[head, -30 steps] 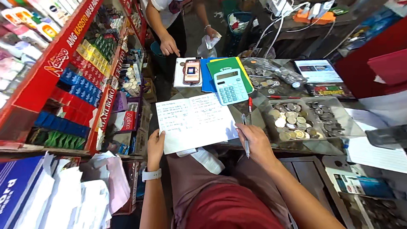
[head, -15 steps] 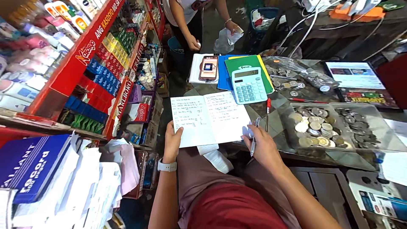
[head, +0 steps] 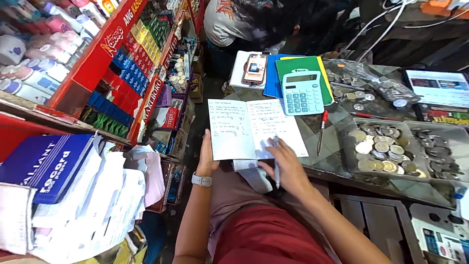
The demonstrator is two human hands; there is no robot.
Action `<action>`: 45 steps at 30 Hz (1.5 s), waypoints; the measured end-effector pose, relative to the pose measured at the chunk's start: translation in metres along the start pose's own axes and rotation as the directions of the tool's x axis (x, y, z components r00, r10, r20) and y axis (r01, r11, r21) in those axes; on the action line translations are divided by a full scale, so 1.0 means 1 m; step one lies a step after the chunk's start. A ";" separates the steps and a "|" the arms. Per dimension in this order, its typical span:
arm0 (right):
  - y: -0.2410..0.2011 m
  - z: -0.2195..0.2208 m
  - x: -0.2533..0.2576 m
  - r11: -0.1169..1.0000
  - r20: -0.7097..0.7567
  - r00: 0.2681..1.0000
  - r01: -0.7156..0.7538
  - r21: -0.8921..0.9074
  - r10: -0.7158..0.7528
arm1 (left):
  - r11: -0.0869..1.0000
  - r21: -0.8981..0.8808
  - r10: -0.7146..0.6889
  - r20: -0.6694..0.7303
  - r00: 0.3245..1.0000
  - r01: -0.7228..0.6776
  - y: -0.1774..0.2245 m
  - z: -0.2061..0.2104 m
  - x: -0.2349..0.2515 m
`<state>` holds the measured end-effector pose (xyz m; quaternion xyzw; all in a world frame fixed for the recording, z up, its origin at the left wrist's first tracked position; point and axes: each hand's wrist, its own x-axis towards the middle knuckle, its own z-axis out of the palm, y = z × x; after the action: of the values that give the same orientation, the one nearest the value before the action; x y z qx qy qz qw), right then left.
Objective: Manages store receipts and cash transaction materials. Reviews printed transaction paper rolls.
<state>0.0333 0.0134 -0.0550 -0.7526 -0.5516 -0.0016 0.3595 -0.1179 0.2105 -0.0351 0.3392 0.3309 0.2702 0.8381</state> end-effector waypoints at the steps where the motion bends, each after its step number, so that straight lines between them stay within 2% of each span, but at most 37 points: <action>1: -0.006 0.007 0.005 0.999 0.026 0.999 0.035 0.042 -0.036 | 0.999 -0.024 -0.024 0.010 1.000 0.024 0.000 0.002 -0.001; 4: -0.015 0.028 0.020 0.992 0.034 0.996 0.078 0.096 -0.082 | 0.993 -0.096 -0.066 0.029 0.997 0.069 -0.002 0.008 -0.006; 6: -0.016 0.035 0.025 0.983 -0.027 0.999 0.022 0.181 -0.018 | 0.994 -0.091 -0.062 0.027 0.998 0.065 -0.005 0.012 -0.007; 8: -0.019 0.035 0.028 0.938 -0.143 0.982 -0.071 0.340 0.126 | 0.998 0.061 -0.033 0.039 0.999 0.030 -0.010 0.015 -0.005; 10: -0.022 0.029 0.031 0.856 -0.219 0.937 -0.131 0.499 0.271 | 0.959 0.278 0.007 0.148 0.989 -0.048 -0.018 0.010 -0.001; 13: -0.022 0.024 0.031 0.770 -0.264 0.872 -0.177 0.613 0.411 | 0.795 0.563 0.147 0.184 0.972 -0.227 -0.032 0.008 0.004; 15: -0.022 0.024 0.028 0.752 -0.265 0.859 -0.189 0.631 0.438 | 0.635 0.703 0.251 0.205 0.946 -0.321 -0.038 0.012 0.007; 17: -0.023 0.025 0.026 0.764 -0.266 0.864 -0.188 0.617 0.428 | 0.512 0.768 0.320 0.246 0.915 -0.385 -0.041 0.015 0.006; 19: -0.024 0.026 0.026 0.776 -0.262 0.873 -0.184 0.603 0.411 | 0.493 0.756 0.366 0.269 0.891 -0.431 -0.037 0.015 0.002; 21: -0.025 0.028 0.027 0.784 -0.258 0.883 -0.173 0.596 0.391 | 0.524 0.724 0.396 0.259 0.881 -0.448 -0.026 0.012 -0.005; 24: -0.025 0.031 0.030 0.806 -0.239 0.902 -0.171 0.567 0.360 | 0.550 0.708 0.424 0.219 0.879 -0.443 0.000 0.005 -0.019; 27: -0.031 0.030 0.034 0.836 -0.195 0.936 -0.151 0.528 0.292 | 0.533 0.699 0.510 0.185 0.840 -0.477 0.027 -0.003 -0.036; 33: -0.030 0.037 0.032 0.926 0.005 0.996 -0.080 0.369 0.084 | 0.397 0.649 0.685 0.261 0.680 -0.649 0.076 -0.010 -0.088; 38: -0.026 0.039 0.030 0.978 0.236 0.971 -0.082 0.191 0.036 | 0.267 0.558 0.757 0.384 0.530 -0.786 0.100 -0.004 -0.134; 40: -0.028 0.035 0.030 0.963 0.260 0.965 -0.098 0.251 0.031 | 0.224 0.533 0.732 0.461 0.502 -0.816 0.104 0.006 -0.149; 42: -0.040 0.021 0.032 0.859 0.225 0.974 -0.130 0.496 0.017 | 0.266 0.482 0.657 0.543 0.523 -0.835 0.105 0.018 -0.160; 43: -0.050 0.011 0.034 0.736 0.202 0.979 -0.120 0.666 -0.023 | 0.330 0.428 0.628 0.566 0.534 -0.841 0.104 0.024 -0.162; 45: -0.074 -0.009 0.037 0.376 0.193 0.966 -0.116 0.919 -0.174 | 0.452 0.330 0.605 0.569 0.557 -0.829 0.102 0.034 -0.154</action>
<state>-0.0098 0.0489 0.0066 -0.4066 -0.5128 0.3981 0.6428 -0.2138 0.1563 0.1168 0.7241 0.0506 0.4239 0.5417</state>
